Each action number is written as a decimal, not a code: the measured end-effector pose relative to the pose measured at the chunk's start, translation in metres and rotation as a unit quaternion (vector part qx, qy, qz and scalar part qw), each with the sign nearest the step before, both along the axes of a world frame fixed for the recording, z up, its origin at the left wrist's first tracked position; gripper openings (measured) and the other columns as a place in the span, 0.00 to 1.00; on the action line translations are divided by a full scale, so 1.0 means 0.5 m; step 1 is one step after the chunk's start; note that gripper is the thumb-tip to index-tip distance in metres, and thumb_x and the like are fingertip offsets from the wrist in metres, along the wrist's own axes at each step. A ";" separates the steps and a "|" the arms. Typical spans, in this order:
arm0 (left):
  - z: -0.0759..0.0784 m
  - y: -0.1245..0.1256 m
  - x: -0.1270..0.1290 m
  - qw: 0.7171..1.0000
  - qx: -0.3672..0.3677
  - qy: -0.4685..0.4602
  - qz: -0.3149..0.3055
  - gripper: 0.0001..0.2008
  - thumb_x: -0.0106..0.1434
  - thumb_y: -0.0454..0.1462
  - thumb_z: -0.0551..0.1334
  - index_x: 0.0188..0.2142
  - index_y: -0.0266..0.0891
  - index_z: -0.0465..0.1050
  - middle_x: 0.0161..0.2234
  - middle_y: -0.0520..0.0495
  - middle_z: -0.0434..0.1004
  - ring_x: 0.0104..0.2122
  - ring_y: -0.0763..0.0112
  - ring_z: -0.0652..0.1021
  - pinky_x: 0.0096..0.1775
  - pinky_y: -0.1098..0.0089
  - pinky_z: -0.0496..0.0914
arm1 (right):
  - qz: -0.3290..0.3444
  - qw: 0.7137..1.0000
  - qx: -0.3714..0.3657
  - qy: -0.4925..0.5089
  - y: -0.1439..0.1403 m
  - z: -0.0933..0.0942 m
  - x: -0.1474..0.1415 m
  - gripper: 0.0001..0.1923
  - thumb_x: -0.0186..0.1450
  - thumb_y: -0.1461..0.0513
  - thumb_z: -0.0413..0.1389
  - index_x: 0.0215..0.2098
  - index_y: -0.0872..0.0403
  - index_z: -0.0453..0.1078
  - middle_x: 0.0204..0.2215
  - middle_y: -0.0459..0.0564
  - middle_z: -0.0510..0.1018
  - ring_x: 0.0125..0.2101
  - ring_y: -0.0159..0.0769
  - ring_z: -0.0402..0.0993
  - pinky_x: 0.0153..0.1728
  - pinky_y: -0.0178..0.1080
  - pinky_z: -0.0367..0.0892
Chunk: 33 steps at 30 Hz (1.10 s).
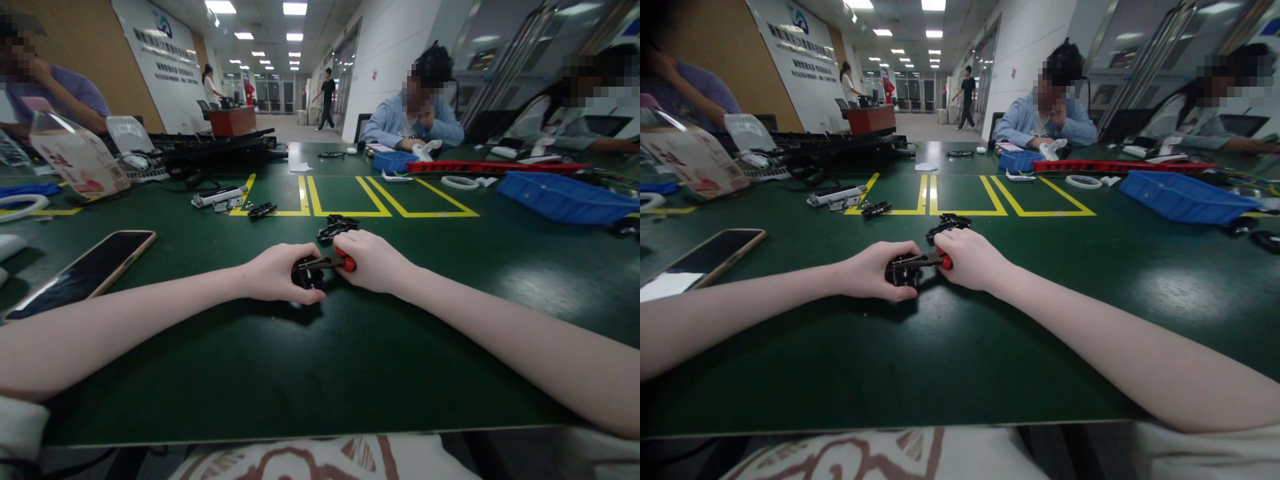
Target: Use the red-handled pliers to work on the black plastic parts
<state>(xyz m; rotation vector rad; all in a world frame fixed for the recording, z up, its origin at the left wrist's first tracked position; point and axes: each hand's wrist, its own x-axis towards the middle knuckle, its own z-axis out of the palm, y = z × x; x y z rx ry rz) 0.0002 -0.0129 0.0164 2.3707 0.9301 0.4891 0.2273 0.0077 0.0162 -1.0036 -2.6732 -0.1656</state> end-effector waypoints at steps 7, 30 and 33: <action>0.000 -0.002 -0.001 1.000 -0.006 -0.021 -0.002 0.22 0.57 0.48 0.69 0.43 0.38 0.70 0.34 0.52 0.75 0.32 0.70 0.74 0.33 0.71 0.65 | 0.006 1.000 -0.004 0.012 0.006 -0.005 0.007 0.07 0.59 0.66 0.55 0.29 0.51 0.59 0.30 0.53 0.74 0.33 0.41 0.68 0.34 0.40 0.59; -0.005 -0.003 0.000 0.999 0.017 -0.013 0.034 0.24 0.54 0.48 0.70 0.45 0.37 0.70 0.37 0.49 0.76 0.34 0.68 0.74 0.34 0.69 0.67 | -0.032 0.998 -0.001 -0.055 -0.003 0.009 -0.001 0.04 0.59 0.66 0.56 0.32 0.54 0.64 0.31 0.54 0.76 0.34 0.41 0.71 0.34 0.38 0.60; -0.005 -0.002 0.000 0.999 0.019 -0.012 0.033 0.24 0.54 0.48 0.70 0.45 0.37 0.70 0.38 0.48 0.76 0.34 0.67 0.75 0.35 0.68 0.68 | -0.036 0.997 0.001 -0.063 -0.004 0.011 -0.003 0.03 0.59 0.66 0.56 0.33 0.54 0.65 0.31 0.54 0.77 0.34 0.42 0.71 0.34 0.39 0.60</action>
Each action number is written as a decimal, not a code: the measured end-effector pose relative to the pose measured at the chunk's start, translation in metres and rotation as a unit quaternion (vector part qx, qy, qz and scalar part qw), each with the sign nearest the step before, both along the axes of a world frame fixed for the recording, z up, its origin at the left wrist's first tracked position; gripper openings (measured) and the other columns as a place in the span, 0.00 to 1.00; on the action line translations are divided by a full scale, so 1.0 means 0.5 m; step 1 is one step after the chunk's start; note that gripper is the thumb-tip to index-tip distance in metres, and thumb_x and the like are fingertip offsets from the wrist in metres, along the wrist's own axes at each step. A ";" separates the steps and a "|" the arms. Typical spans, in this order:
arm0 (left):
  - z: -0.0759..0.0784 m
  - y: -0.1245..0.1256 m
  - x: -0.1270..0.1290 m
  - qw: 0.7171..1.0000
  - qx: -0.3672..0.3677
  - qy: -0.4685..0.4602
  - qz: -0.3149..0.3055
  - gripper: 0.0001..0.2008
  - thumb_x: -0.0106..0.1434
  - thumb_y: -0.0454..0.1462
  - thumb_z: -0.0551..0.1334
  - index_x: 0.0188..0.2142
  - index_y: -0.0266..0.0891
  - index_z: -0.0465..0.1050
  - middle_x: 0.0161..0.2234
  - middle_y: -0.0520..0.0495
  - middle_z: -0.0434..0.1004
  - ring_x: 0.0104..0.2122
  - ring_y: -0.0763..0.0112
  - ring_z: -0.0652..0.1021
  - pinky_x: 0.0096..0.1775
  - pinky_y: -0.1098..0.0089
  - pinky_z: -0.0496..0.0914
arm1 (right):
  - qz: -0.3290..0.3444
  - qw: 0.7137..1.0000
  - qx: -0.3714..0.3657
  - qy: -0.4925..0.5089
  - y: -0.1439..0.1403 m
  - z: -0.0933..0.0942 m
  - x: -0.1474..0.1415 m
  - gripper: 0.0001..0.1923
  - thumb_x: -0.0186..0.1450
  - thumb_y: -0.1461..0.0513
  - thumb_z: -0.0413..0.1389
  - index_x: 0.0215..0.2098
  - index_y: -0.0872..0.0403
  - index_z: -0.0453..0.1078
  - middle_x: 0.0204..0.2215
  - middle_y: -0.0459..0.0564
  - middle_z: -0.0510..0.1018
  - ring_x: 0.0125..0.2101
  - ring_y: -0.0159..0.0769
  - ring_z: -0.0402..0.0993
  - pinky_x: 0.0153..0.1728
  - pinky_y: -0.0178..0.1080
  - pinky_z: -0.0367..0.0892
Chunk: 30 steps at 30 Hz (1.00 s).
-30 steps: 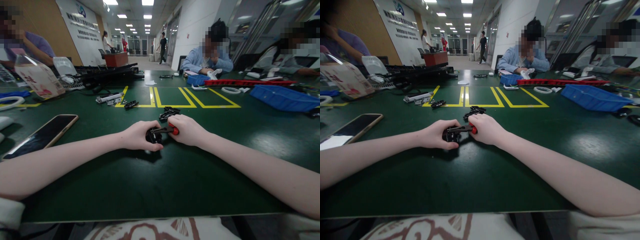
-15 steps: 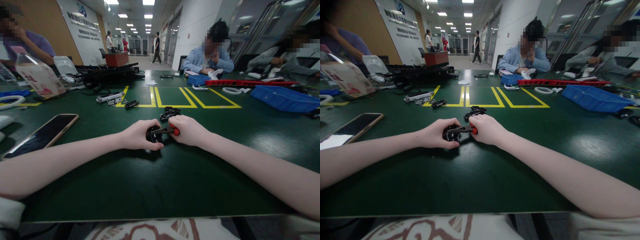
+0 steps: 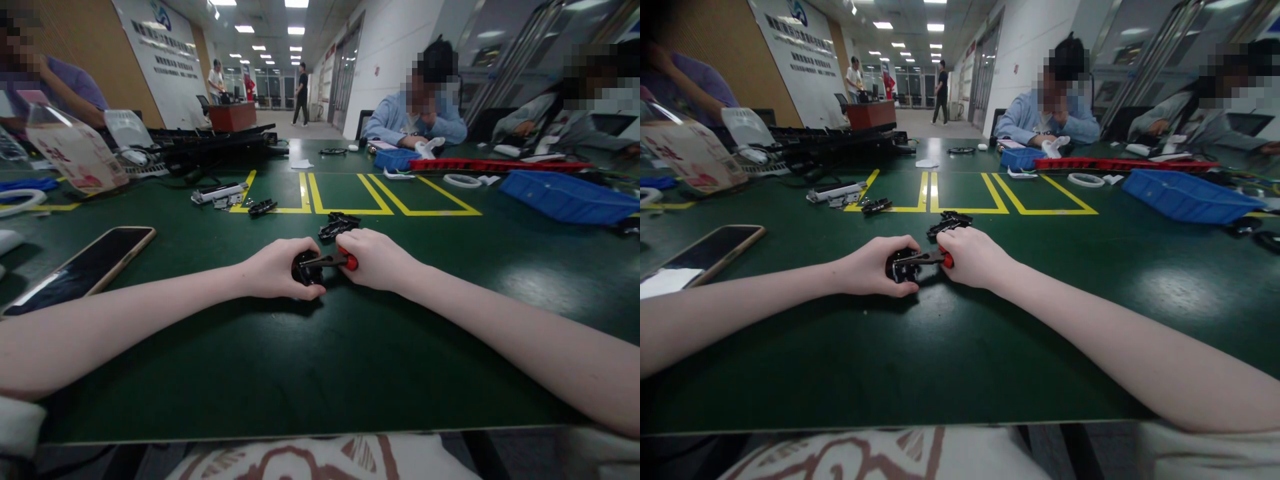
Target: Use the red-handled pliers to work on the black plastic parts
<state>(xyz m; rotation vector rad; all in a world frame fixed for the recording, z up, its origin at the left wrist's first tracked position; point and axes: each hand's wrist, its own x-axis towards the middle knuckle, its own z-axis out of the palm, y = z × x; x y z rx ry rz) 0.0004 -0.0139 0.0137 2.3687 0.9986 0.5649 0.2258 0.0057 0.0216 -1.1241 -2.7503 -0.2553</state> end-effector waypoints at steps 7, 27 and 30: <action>0.001 -0.001 -0.002 1.000 -0.001 -0.001 -0.014 0.23 0.55 0.48 0.70 0.44 0.37 0.70 0.36 0.50 0.76 0.33 0.69 0.74 0.33 0.70 0.67 | -0.006 1.000 -0.007 -0.007 -0.003 0.004 0.000 0.04 0.59 0.66 0.56 0.34 0.55 0.66 0.32 0.55 0.77 0.35 0.42 0.72 0.35 0.39 0.60; 0.005 -0.004 -0.005 1.000 -0.018 0.005 -0.021 0.22 0.56 0.47 0.69 0.44 0.38 0.69 0.38 0.49 0.77 0.34 0.69 0.75 0.34 0.70 0.67 | 0.014 1.000 -0.003 0.010 0.000 -0.002 0.001 0.03 0.59 0.66 0.56 0.33 0.55 0.67 0.31 0.54 0.77 0.34 0.42 0.71 0.34 0.39 0.60; 0.005 -0.003 -0.004 1.000 -0.014 0.012 -0.017 0.22 0.56 0.47 0.69 0.44 0.38 0.69 0.38 0.49 0.77 0.34 0.68 0.75 0.33 0.70 0.67 | 0.013 1.000 -0.005 0.011 -0.001 -0.001 0.001 0.03 0.60 0.66 0.56 0.34 0.55 0.67 0.31 0.55 0.77 0.34 0.42 0.72 0.34 0.39 0.60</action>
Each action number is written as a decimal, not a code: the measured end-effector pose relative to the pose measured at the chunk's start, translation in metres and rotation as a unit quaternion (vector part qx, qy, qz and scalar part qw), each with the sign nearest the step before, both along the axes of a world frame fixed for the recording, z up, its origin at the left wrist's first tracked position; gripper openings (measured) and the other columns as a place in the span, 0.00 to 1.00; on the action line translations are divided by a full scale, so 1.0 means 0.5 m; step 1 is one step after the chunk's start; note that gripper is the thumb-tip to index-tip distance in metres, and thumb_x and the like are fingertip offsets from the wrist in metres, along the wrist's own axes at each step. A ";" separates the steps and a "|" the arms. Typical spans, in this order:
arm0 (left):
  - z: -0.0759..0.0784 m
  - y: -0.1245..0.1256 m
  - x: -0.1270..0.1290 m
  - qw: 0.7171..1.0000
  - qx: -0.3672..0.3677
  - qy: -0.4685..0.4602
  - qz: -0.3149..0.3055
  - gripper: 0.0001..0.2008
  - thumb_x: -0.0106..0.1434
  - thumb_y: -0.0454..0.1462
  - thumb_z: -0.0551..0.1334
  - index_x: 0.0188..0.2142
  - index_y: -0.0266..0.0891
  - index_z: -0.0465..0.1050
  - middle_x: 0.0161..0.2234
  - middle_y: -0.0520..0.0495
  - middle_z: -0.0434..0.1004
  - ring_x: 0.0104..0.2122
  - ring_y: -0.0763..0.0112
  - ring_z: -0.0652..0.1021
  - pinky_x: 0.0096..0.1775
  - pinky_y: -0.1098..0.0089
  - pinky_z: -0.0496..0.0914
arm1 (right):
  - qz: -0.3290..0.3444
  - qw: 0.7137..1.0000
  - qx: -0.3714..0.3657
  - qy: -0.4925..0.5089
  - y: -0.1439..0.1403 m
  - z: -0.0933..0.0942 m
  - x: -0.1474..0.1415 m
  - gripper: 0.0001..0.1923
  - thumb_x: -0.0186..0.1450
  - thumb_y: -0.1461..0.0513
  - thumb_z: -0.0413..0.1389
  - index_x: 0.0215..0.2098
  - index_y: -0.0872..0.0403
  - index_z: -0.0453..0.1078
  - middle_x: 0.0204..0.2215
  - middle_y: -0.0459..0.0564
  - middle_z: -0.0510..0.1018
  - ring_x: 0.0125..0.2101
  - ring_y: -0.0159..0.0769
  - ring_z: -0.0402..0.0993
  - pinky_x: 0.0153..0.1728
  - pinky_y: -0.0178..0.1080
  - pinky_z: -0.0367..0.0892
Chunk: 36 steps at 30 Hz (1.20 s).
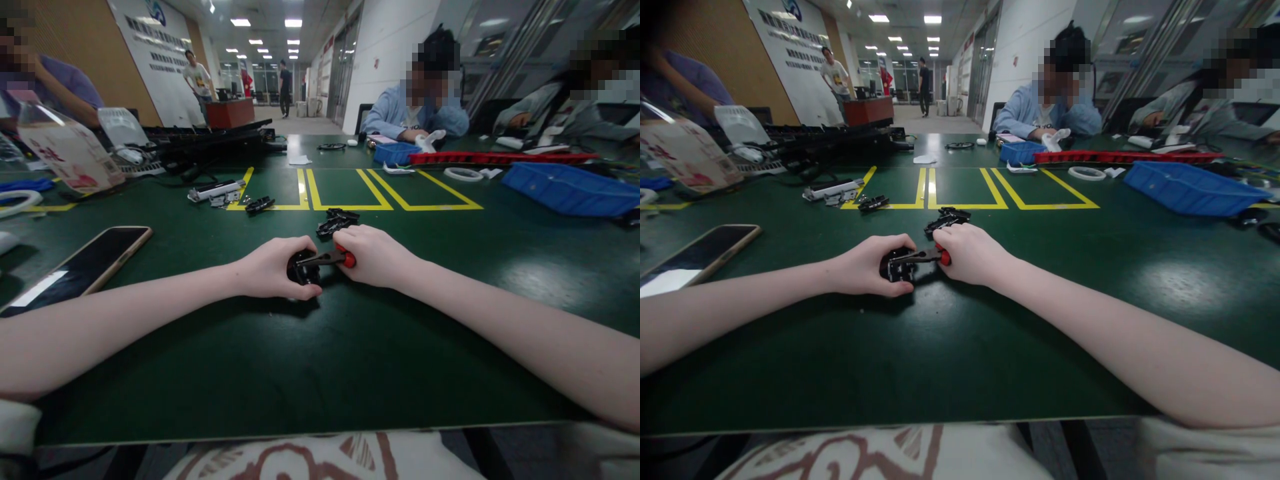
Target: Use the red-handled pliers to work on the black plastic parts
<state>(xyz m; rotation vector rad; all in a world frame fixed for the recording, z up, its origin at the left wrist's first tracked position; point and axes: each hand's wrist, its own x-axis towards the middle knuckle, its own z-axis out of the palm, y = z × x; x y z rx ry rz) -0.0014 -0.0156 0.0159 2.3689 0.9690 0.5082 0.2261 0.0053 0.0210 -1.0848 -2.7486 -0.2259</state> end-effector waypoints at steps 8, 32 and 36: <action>-0.005 0.000 0.001 0.999 0.023 0.018 0.025 0.25 0.54 0.50 0.69 0.45 0.39 0.69 0.40 0.47 0.77 0.36 0.65 0.76 0.34 0.69 0.68 | -0.011 1.000 0.000 -0.011 -0.004 0.004 -0.002 0.03 0.61 0.66 0.56 0.35 0.55 0.67 0.33 0.55 0.77 0.35 0.42 0.72 0.36 0.39 0.61; -0.004 0.001 -0.002 0.999 0.029 0.028 -0.002 0.28 0.54 0.53 0.70 0.47 0.40 0.69 0.40 0.47 0.77 0.37 0.64 0.76 0.35 0.68 0.69 | 0.003 1.000 -0.005 -0.018 -0.004 0.006 0.013 0.04 0.60 0.66 0.56 0.32 0.53 0.65 0.30 0.53 0.76 0.33 0.42 0.71 0.36 0.40 0.61; -0.004 0.001 -0.001 0.999 0.032 0.040 0.001 0.28 0.54 0.54 0.69 0.47 0.40 0.69 0.41 0.47 0.78 0.38 0.63 0.77 0.36 0.68 0.69 | -0.005 0.999 0.001 -0.036 -0.006 0.008 0.009 0.04 0.60 0.66 0.56 0.31 0.53 0.65 0.30 0.53 0.76 0.33 0.42 0.71 0.36 0.40 0.61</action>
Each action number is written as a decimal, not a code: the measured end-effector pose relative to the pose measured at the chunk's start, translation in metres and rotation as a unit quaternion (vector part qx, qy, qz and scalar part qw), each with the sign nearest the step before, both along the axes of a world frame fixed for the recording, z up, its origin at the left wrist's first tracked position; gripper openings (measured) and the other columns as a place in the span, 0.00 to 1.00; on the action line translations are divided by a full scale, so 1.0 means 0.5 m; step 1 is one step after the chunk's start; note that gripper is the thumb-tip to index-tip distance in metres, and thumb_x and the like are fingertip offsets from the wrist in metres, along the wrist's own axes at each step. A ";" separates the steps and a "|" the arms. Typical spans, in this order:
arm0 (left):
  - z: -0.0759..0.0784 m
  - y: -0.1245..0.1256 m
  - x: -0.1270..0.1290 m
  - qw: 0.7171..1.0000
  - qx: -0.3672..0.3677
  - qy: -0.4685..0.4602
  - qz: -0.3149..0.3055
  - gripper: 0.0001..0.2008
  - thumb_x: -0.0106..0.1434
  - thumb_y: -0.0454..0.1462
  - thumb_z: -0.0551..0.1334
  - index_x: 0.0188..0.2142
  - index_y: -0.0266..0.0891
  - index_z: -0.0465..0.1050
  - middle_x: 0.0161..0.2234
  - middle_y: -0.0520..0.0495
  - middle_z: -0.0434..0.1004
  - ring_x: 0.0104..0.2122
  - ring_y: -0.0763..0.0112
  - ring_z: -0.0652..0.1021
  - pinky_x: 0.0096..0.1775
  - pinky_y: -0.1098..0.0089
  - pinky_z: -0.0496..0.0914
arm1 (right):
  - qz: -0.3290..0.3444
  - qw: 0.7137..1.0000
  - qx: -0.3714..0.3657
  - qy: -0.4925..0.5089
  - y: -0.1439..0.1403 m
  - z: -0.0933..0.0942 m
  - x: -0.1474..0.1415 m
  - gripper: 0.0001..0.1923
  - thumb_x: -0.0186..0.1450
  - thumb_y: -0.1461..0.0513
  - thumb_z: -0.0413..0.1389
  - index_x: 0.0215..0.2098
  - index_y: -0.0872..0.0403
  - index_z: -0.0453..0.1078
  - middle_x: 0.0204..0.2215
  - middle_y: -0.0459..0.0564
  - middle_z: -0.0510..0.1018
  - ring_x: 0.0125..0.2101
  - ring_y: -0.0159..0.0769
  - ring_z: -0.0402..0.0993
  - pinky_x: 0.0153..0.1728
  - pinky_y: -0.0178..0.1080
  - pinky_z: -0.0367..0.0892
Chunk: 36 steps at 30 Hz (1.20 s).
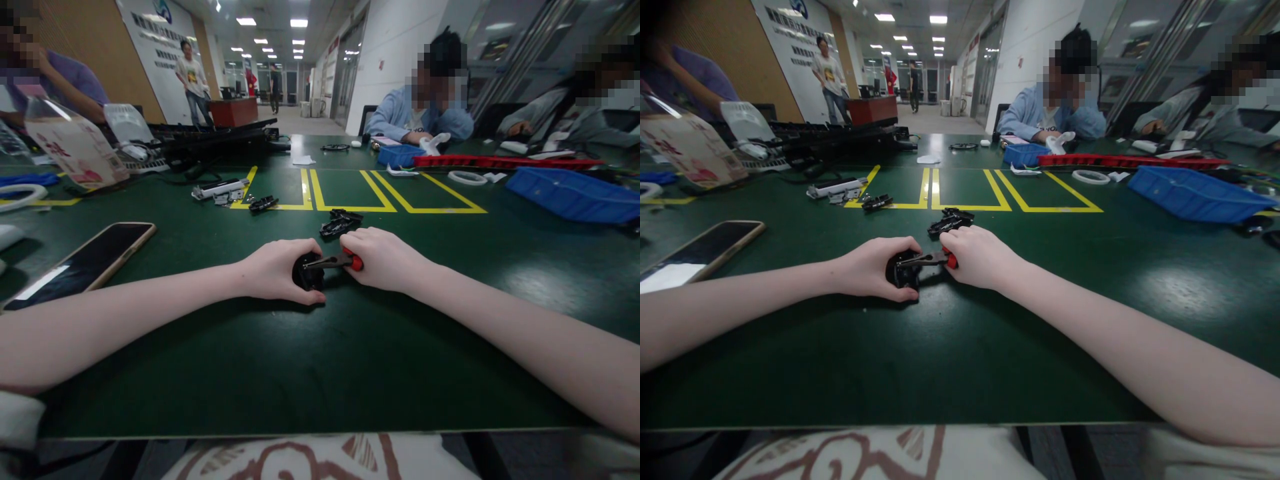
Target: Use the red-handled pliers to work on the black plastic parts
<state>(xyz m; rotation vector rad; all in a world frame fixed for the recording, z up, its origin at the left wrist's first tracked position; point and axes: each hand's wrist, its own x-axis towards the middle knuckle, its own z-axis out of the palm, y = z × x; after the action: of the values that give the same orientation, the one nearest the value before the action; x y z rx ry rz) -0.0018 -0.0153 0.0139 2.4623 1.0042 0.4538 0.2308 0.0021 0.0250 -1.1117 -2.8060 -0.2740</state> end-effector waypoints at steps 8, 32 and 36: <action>-0.004 0.002 0.000 0.999 0.030 0.019 -0.004 0.27 0.54 0.54 0.68 0.45 0.40 0.71 0.42 0.45 0.78 0.39 0.61 0.77 0.36 0.67 0.69 | -0.015 0.999 0.001 -0.028 -0.006 0.009 -0.006 0.02 0.60 0.66 0.56 0.32 0.54 0.66 0.31 0.54 0.78 0.34 0.43 0.73 0.36 0.40 0.61; -0.002 0.005 0.001 0.999 0.034 0.016 -0.025 0.22 0.55 0.51 0.68 0.39 0.38 0.70 0.36 0.48 0.76 0.34 0.66 0.74 0.34 0.70 0.65 | -0.007 0.999 -0.009 -0.040 -0.007 0.020 -0.007 0.03 0.61 0.66 0.56 0.31 0.54 0.65 0.32 0.54 0.78 0.34 0.42 0.73 0.37 0.40 0.62; -0.005 0.008 0.001 0.998 0.046 0.010 -0.032 0.22 0.54 0.51 0.68 0.38 0.37 0.71 0.35 0.49 0.75 0.33 0.67 0.74 0.33 0.70 0.65 | 0.000 0.999 0.003 -0.037 -0.006 0.015 -0.009 0.03 0.60 0.67 0.56 0.32 0.54 0.66 0.31 0.54 0.78 0.34 0.43 0.73 0.37 0.40 0.62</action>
<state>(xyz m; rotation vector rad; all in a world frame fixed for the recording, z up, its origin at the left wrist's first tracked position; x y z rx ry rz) -0.0010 -0.0115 0.0114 2.5772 0.9288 0.4649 0.2263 -0.0008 0.0324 -1.1240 -2.8675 -0.3313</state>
